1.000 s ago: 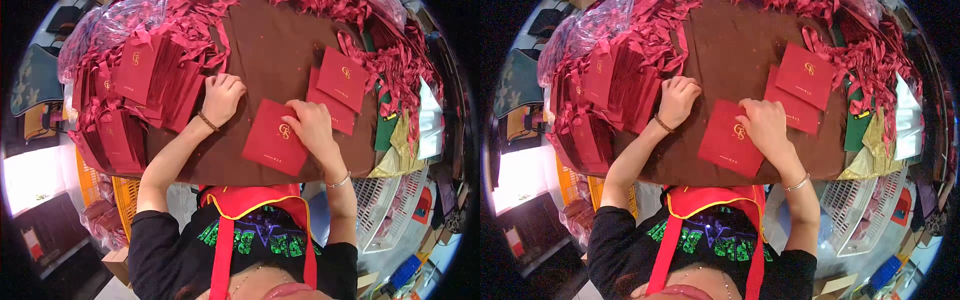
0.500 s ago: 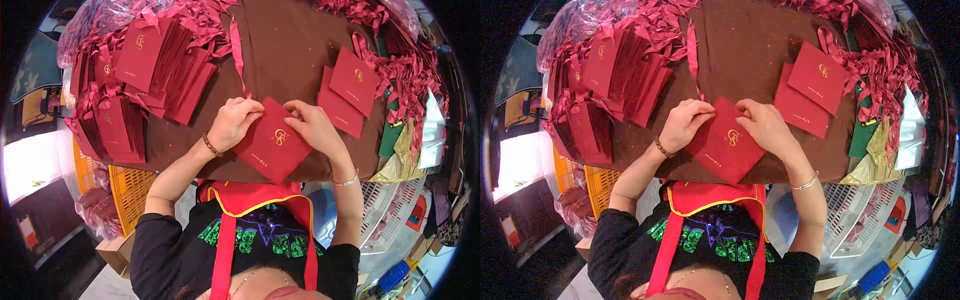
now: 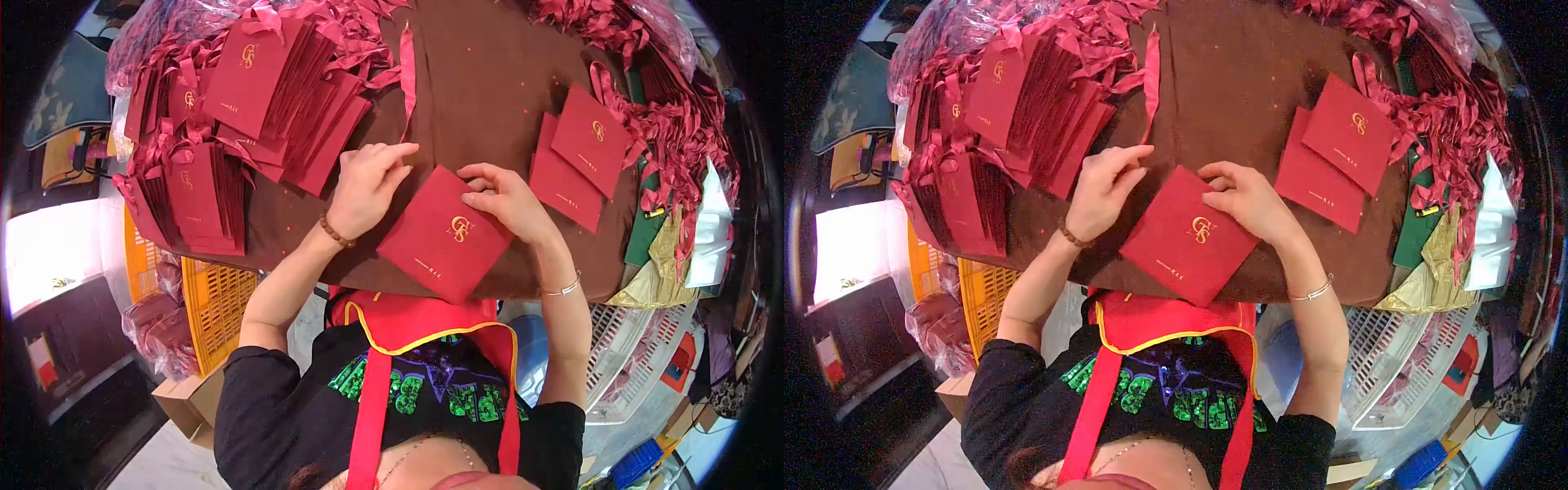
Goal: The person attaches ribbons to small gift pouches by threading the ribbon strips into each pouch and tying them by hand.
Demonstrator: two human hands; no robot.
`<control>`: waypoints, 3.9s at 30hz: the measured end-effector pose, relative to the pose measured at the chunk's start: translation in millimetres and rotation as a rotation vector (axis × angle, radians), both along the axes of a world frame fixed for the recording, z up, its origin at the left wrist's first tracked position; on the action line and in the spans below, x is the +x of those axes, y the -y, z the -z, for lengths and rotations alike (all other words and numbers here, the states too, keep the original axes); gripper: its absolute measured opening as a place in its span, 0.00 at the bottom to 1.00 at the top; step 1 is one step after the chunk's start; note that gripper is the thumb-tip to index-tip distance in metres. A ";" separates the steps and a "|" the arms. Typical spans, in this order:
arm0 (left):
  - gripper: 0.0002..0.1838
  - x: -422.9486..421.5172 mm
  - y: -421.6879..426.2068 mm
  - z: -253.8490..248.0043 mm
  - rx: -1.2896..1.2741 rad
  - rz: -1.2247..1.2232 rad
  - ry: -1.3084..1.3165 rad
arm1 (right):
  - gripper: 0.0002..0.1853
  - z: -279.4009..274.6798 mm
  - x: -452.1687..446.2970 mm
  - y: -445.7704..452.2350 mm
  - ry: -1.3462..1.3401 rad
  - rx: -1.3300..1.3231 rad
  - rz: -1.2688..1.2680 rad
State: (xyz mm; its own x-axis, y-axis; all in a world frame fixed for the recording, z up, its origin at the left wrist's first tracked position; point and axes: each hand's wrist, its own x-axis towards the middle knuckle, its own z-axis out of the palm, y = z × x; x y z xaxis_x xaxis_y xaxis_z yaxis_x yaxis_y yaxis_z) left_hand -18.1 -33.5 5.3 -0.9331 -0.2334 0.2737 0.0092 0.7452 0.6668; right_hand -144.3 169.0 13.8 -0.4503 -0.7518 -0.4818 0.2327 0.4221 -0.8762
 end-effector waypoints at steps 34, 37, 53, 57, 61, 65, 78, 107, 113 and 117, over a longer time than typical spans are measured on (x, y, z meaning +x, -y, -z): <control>0.04 -3.1 -23.1 -2.8 0.125 0.126 -0.123 | 0.15 7.8 3.6 6.9 0.289 -0.123 0.053; 0.05 -1.6 -23.1 0.5 0.099 0.145 -0.110 | 0.15 8.3 3.8 6.5 0.273 -0.118 0.054; 0.04 -0.2 -30.0 -3.1 0.043 0.132 -0.072 | 0.17 3.2 11.3 6.5 0.181 -0.115 0.025; 0.05 -2.6 -32.8 -2.1 0.063 0.085 0.002 | 0.16 -0.8 14.6 7.1 0.108 -0.097 0.031; 0.05 -4.8 -36.8 4.5 -0.050 0.092 -0.129 | 0.16 1.4 14.4 4.3 0.118 -0.080 0.042; 0.05 0.4 -47.3 2.2 -0.416 0.111 -0.198 | 0.16 2.6 16.1 2.8 0.107 -0.053 0.022; 0.06 11.1 -28.3 -9.2 -0.142 0.381 -0.039 | 0.12 -12.3 32.1 -2.9 -0.048 -0.045 -0.137; 0.12 -14.5 -4.0 -19.5 0.209 1.219 0.823 | 0.07 -34.6 109.4 -12.4 -0.623 -0.105 -0.220; 0.11 -22.5 -8.7 -23.9 0.271 1.203 1.070 | 0.08 -33.8 109.6 -14.9 -0.773 -0.049 -0.241; 0.12 -11.4 -2.4 -18.0 0.262 1.262 0.830 | 0.07 -30.2 108.6 -17.6 -0.798 -0.057 -0.243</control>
